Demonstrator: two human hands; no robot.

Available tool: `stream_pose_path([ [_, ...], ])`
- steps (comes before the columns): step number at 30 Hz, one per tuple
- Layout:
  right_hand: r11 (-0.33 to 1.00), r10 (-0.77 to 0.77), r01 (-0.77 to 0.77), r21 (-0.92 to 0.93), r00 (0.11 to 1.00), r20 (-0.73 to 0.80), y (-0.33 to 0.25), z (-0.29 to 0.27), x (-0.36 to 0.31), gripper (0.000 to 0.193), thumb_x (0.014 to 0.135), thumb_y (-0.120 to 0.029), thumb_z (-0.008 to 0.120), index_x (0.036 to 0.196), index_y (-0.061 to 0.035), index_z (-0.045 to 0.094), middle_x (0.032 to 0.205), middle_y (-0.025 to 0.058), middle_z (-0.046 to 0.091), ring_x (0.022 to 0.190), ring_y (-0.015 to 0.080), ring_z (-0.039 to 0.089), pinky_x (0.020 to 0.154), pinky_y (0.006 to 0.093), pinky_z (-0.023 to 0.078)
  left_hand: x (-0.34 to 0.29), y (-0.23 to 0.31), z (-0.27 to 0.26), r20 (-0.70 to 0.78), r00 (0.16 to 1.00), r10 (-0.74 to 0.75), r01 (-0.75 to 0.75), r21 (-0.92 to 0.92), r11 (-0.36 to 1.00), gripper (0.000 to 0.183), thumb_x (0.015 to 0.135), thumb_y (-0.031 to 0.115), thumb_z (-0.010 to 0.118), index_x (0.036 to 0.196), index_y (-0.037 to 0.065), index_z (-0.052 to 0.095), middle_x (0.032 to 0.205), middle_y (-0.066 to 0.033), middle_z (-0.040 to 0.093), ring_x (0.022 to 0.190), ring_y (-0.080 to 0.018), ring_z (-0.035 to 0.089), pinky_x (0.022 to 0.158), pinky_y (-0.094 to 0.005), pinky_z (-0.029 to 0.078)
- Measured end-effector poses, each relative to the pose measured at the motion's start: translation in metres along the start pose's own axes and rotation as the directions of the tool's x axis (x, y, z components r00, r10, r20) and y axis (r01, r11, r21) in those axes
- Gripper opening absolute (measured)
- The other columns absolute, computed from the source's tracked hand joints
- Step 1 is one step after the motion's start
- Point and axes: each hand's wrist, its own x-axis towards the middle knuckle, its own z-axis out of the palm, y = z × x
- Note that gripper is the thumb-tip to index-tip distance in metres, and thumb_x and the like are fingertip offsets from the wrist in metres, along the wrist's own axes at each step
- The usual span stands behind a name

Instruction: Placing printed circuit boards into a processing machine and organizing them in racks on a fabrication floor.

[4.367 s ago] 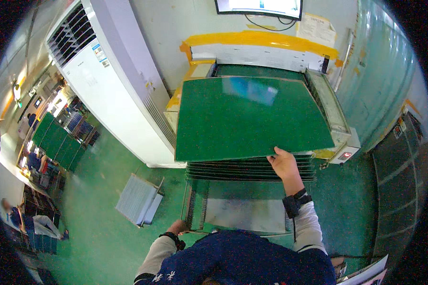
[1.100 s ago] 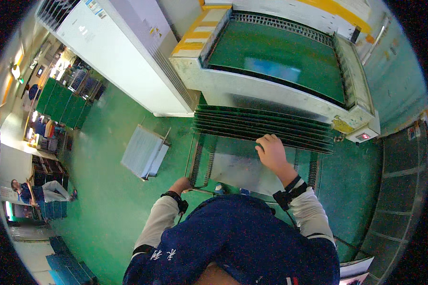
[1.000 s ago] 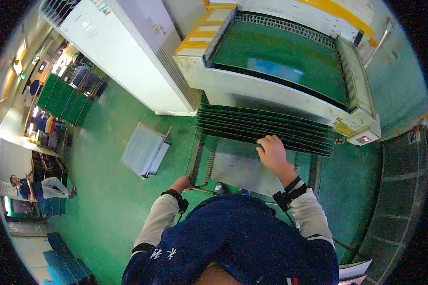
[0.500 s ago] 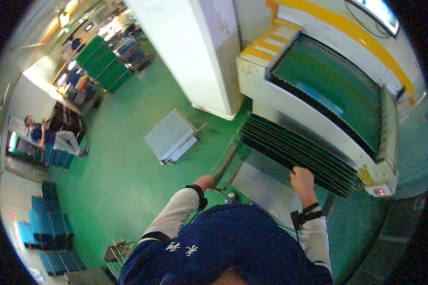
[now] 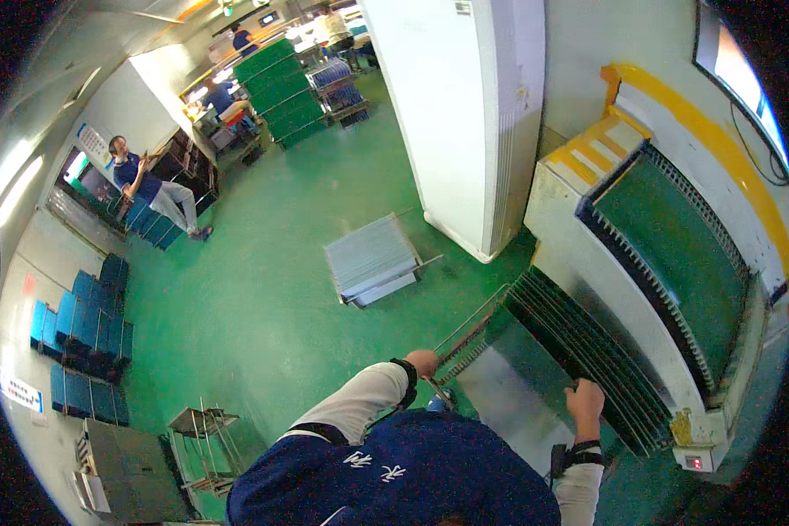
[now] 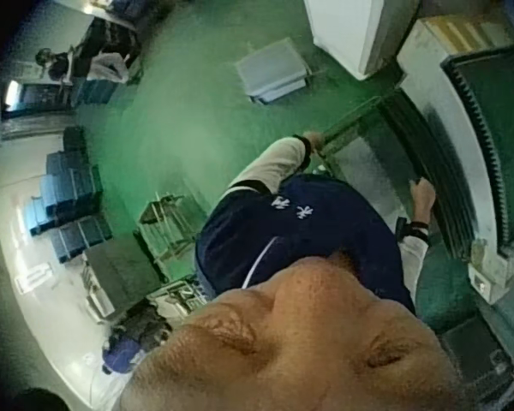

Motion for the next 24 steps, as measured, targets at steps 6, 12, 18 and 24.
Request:
stream_pose_path([
  [6, 0.998, 0.055, -0.054, -0.012, 0.996, 0.070, -0.006, -0.007, -0.004, 0.040, 0.070, -0.028, 0.071, 0.102, -0.0047, 0.065, 0.098, 0.0155, 0.065, 0.093, 0.0303, 0.061, 0.081, 0.0393, 0.048, -0.008, 0.006, -0.009, 0.038, 0.999, -0.027, 0.031, -0.103, 0.994, 0.025, 0.061, 0.008, 0.067, 0.087, 0.007, 0.069, 0.089, -0.0165, 0.066, 0.086, -0.0321, 0.064, 0.069, -0.0433, 0.051],
  [12, 0.999, 0.025, -0.024, -0.023, 0.999, 0.043, -0.005, -0.007, -0.001, 0.035, 0.069, -0.027, 0.071, 0.096, -0.0055, 0.067, 0.094, 0.0154, 0.065, 0.090, 0.0300, 0.062, 0.078, 0.0392, 0.048, -0.010, 0.005, -0.007, -0.001, 1.000, -0.017, 0.017, -0.101, 0.995, 0.023, 0.062, 0.007, 0.065, 0.085, 0.007, 0.069, 0.089, -0.0181, 0.065, 0.086, -0.0332, 0.064, 0.069, -0.0437, 0.051],
  [18, 1.000, 0.022, -0.022, -0.002, 1.000, 0.010, 0.005, 0.006, 0.005, 0.030, 0.069, -0.027, 0.071, 0.090, -0.0062, 0.066, 0.089, 0.0162, 0.065, 0.087, 0.0328, 0.061, 0.076, 0.0417, 0.048, 0.005, -0.004, 0.011, -0.107, 0.994, -0.003, -0.010, -0.115, 0.993, 0.014, 0.060, 0.009, 0.061, 0.072, 0.006, 0.068, 0.072, -0.0166, 0.063, 0.072, -0.0333, 0.064, 0.057, -0.0432, 0.049],
  [24, 1.000, 0.024, -0.025, 0.016, 0.999, 0.027, 0.001, 0.000, 0.001, 0.031, 0.069, -0.026, 0.071, 0.093, -0.0062, 0.066, 0.091, 0.0158, 0.065, 0.088, 0.0329, 0.061, 0.077, 0.0414, 0.048, 0.003, -0.003, 0.009, -0.103, 0.994, 0.034, -0.045, -0.100, 0.994, 0.011, 0.059, 0.009, 0.061, 0.068, 0.005, 0.066, 0.071, -0.0181, 0.063, 0.069, -0.0343, 0.063, 0.057, -0.0445, 0.048],
])
